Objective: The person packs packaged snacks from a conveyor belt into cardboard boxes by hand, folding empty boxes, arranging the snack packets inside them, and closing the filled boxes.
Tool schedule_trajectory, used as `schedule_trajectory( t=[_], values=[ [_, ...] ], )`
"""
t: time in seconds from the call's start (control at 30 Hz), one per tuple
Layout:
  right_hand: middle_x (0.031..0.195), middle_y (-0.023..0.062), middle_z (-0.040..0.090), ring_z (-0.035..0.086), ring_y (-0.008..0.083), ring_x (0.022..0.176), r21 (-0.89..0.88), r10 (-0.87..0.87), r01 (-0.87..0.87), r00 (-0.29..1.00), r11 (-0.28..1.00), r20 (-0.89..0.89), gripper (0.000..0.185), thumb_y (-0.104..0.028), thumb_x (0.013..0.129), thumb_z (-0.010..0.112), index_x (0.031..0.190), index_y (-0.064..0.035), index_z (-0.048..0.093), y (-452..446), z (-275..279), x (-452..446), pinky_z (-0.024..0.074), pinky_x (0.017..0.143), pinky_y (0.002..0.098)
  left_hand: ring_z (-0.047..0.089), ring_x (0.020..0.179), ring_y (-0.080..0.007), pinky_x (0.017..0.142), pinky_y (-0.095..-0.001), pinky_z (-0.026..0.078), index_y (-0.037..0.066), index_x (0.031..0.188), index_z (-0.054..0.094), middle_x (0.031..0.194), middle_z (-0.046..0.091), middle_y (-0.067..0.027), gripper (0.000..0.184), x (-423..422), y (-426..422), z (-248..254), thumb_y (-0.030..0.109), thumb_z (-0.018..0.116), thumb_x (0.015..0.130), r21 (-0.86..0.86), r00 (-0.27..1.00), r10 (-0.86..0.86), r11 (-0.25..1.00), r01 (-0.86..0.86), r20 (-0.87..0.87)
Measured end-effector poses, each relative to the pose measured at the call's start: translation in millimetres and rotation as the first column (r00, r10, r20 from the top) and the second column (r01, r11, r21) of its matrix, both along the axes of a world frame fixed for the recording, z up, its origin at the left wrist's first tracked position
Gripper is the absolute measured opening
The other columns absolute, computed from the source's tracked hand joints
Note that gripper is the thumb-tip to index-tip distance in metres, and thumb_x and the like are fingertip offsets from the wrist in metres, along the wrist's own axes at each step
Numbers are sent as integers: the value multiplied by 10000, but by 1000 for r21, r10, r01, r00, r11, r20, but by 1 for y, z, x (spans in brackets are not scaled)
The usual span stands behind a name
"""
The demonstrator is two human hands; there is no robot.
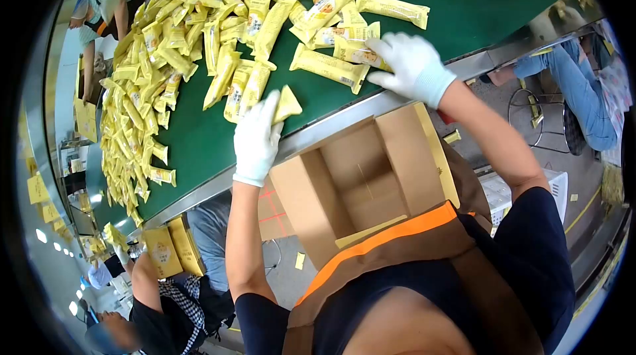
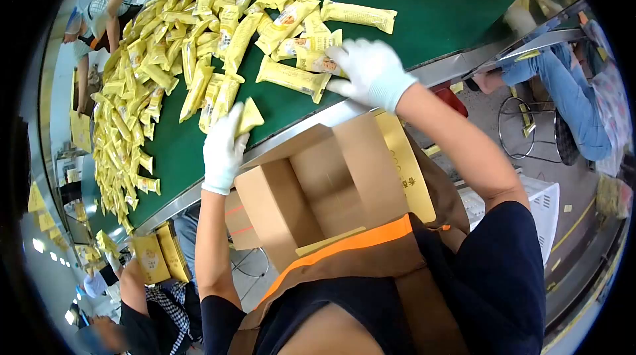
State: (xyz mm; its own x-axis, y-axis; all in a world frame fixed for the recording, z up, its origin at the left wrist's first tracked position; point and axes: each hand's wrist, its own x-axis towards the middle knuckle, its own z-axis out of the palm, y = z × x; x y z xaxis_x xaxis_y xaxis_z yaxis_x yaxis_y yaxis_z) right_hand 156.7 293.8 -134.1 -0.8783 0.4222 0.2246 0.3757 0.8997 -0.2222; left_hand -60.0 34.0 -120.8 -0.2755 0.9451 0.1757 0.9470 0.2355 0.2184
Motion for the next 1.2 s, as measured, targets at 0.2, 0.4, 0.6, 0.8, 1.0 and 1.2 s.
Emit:
schedule_trajectory(
  t=[0.2, 0.4, 0.6, 0.8, 1.0, 1.2],
  values=[
    [865, 60, 632, 627, 240, 811, 188, -9, 17, 999, 982, -42, 163, -200, 799, 625, 937, -122, 588, -12, -22, -6, 483, 665, 381, 548, 1228, -344, 1040, -395, 428, 92, 1373, 534, 1268, 615, -174, 573, 7, 90, 37, 103, 691, 822, -19, 940, -327, 944, 330, 103],
    [968, 198, 684, 665, 399, 857, -397, -179, 147, 983, 906, -45, 535, -591, 950, 468, 1037, -86, 618, 21, 12, 32, 532, 777, 465, 595, 1098, -368, 957, -419, 462, 90, 1383, 492, 1183, 642, -178, 605, 7, 82, 18, 340, 681, 866, -212, 984, -176, 962, 173, 3],
    [893, 180, 695, 659, 382, 857, -213, -128, 144, 988, 966, 86, 434, -523, 977, 444, 1031, -152, 663, 109, 19, -12, 511, 770, 465, 584, 1122, -402, 954, -438, 472, 111, 1404, 484, 1242, 622, -205, 636, -6, 45, 12, 371, 695, 862, -166, 992, 30, 986, -10, 120],
    [884, 174, 705, 682, 359, 844, -256, -54, 87, 989, 963, 135, 471, -595, 928, 490, 1048, -174, 664, 125, 4, -19, 525, 768, 456, 594, 1109, -381, 946, -435, 475, 101, 1407, 486, 1225, 627, -200, 693, -1, 53, 8, 303, 751, 799, -159, 998, 40, 987, -30, 55],
    [949, 172, 703, 688, 299, 846, -527, -71, 18, 994, 850, -81, 434, -384, 869, 669, 1171, -73, 644, 92, -17, 26, 541, 773, 381, 606, 1065, -378, 927, -449, 477, 97, 1398, 495, 1174, 642, -188, 692, -1, 47, -4, 204, 771, 773, -27, 999, 19, 999, -18, 28],
    [934, 129, 698, 645, 197, 870, -655, -206, -76, 917, 752, -343, 279, -229, 902, 658, 1089, -22, 654, 4, -17, 96, 511, 803, 338, 512, 1273, -383, 1059, -422, 409, 51, 1461, 420, 1418, 515, -210, 690, -52, -5, -35, 164, 700, 841, -55, 993, -21, 998, 28, 112]
  ],
)
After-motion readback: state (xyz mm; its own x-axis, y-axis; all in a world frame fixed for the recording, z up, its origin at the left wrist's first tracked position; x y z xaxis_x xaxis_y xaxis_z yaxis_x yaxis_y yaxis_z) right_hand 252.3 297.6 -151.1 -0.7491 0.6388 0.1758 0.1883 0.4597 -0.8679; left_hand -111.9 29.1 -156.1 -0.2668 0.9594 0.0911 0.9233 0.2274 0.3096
